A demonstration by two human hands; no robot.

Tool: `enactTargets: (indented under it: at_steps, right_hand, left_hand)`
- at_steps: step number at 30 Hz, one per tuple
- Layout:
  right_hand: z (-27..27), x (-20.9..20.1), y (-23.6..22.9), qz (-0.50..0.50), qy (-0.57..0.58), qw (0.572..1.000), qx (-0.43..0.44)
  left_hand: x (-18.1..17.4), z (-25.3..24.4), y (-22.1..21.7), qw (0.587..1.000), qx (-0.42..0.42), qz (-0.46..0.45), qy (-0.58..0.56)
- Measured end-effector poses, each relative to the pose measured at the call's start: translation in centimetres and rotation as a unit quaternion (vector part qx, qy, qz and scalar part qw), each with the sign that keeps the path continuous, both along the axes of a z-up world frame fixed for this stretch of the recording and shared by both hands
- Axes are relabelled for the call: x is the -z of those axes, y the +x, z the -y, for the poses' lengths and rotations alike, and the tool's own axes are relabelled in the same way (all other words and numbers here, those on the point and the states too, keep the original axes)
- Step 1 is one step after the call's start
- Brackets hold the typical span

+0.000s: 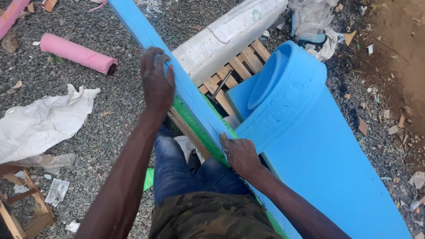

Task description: Cutting a long strip of blue upholstery foam using a manual blade on the ground.

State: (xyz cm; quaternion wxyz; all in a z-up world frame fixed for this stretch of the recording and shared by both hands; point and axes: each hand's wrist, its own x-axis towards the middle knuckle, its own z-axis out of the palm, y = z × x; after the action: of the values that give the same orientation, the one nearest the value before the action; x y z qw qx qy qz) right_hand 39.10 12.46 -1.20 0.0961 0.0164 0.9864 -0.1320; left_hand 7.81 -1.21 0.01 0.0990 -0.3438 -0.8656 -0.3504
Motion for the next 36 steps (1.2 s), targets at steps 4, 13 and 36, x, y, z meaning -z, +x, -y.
enactTargets:
  at_steps: [4, 13, 36]
  right_hand:
    - [-0.4, 1.2, -1.1, -0.039, 0.006, 0.999, -0.011]
    - [-0.1, -4.5, -5.9, -0.07, 0.044, 0.997, -0.008]
    - [-1.4, -6.8, -9.7, -0.079, 0.043, 0.993, -0.074]
  left_hand:
    - [-0.4, -1.3, 10.5, 0.998, 0.025, 0.06, -0.017]
    - [-1.0, -1.5, 12.6, 0.978, -0.077, 0.136, 0.138]
    - [1.2, 0.1, 12.1, 0.988, -0.061, 0.086, 0.11]
